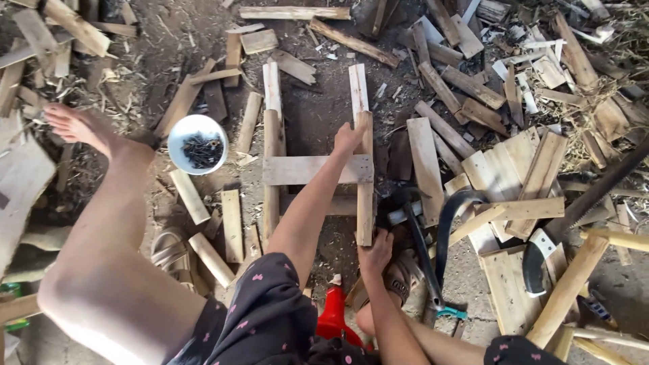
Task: The person assembles a small wooden frame by hand, using a hammer to drive nails into the joints. They repeatedly pick up nails from a white bowl, position them on the frame, and hammer them in while adjusting the wood pieces to align the structure.
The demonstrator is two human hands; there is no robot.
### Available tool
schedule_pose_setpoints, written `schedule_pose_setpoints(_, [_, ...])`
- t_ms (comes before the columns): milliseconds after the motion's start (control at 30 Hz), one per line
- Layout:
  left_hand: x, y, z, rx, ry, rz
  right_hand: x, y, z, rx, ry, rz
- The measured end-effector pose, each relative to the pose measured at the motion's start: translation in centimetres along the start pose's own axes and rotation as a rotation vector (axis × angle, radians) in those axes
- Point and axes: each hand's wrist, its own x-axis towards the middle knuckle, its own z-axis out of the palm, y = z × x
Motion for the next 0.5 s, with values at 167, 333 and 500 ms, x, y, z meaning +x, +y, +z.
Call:
schedule_pose_setpoints(167, [-2.9, 3.1, -1.4, -0.188, -0.159, -0.137, 0.3, 0.4, -0.2, 0.069, 0.001, 0.009])
schedule_pose_setpoints(333, [-5.7, 4.7, -2.3, -0.105, -0.232, 0.02, -0.1, 0.9, 1.2, 0.064, 0.003, 0.062])
schedule_pose_setpoints(500, [-5.7, 5.9, -0.8, 0.107, -0.066, 0.077, 0.0, 1.0, 2.3, 0.037, 0.071, 0.034])
